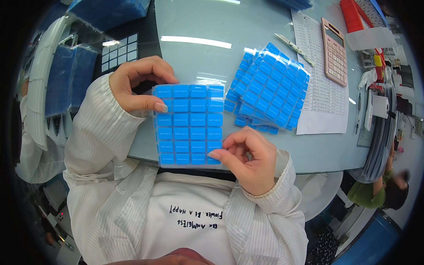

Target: Inspecting, counting, and labeling stacks of blue plastic component trays at a factory workstation.

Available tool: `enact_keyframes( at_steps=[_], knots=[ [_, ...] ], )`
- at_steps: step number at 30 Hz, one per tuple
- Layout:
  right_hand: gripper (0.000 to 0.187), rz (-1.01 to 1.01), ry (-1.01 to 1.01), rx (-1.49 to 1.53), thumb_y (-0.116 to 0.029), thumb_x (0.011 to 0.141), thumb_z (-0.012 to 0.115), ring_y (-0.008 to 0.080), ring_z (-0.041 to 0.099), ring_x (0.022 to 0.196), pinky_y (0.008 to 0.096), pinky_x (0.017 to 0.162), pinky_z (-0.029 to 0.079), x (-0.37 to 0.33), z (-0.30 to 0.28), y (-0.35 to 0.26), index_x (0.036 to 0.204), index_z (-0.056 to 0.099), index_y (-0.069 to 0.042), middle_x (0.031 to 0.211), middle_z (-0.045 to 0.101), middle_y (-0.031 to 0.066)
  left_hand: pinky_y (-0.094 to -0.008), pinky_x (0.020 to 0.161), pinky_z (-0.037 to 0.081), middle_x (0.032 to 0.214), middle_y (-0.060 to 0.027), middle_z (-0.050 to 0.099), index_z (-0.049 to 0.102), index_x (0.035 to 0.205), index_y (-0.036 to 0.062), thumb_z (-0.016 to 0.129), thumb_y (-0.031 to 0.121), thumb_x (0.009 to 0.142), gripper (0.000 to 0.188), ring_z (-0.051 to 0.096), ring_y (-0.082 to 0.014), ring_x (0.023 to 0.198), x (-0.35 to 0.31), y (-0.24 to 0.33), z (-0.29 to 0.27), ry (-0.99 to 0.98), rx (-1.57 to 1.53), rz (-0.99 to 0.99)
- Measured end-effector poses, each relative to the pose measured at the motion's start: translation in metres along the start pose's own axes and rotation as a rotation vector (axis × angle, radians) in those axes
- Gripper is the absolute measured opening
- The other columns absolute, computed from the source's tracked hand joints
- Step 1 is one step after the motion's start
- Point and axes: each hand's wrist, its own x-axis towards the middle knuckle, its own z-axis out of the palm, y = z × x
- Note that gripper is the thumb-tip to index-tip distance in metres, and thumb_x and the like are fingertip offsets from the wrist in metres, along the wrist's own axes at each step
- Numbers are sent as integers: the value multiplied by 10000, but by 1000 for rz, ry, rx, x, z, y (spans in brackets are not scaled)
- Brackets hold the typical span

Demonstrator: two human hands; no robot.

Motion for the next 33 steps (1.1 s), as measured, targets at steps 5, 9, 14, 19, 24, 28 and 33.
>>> enact_keyframes(
  at_steps=[5,9,14,19,24,28,33],
  knots=[
    [93,225,-7,541,-28,829,664,32,423,578,177,506,296,0,3,0,869,590,10,785,547,1,-387,952,451,969,-109,659,654,1006,39,846,244,663,443,619,-223,984,1,-1,1,-11,-26,13],
    [87,147,60,320,-9,828,664,45,468,629,189,582,362,-5,-10,2,893,610,17,765,570,-2,-384,927,468,970,-111,634,651,996,25,841,180,654,422,616,-228,959,-2,-1,1,4,13,5],
    [86,29,563,283,-42,850,650,6,409,579,156,503,280,1,-36,6,906,602,1,730,530,-36,-393,967,445,975,-120,653,651,1009,33,837,233,675,432,618,-235,989,0,1,1,-6,33,8],
    [138,-68,707,-348,-60,814,703,12,400,591,153,525,292,10,-38,19,880,594,-7,730,519,-39,-402,977,437,981,-113,650,648,1021,35,865,233,627,492,612,-239,1004,1,3,-2,-47,28,30],
    [236,-86,206,-117,-53,711,785,30,390,586,172,535,294,4,-12,4,830,584,-14,743,510,-26,-383,911,473,1025,-113,607,619,1056,6,889,202,575,586,608,-236,972,-1,-4,-5,-85,25,81],
    [198,40,-17,138,-43,714,781,32,391,570,187,495,289,6,1,8,797,606,-3,723,518,-14,-402,982,433,1014,-112,642,639,1048,35,887,231,584,561,601,-239,1029,1,-2,-4,-74,-44,22],
    [95,117,-22,393,-8,787,697,48,437,599,190,526,320,4,-1,7,800,607,18,727,539,4,-392,944,455,1008,-112,628,636,1038,20,876,195,600,530,606,-235,992,2,-4,-3,-57,-10,27]
  ],
)
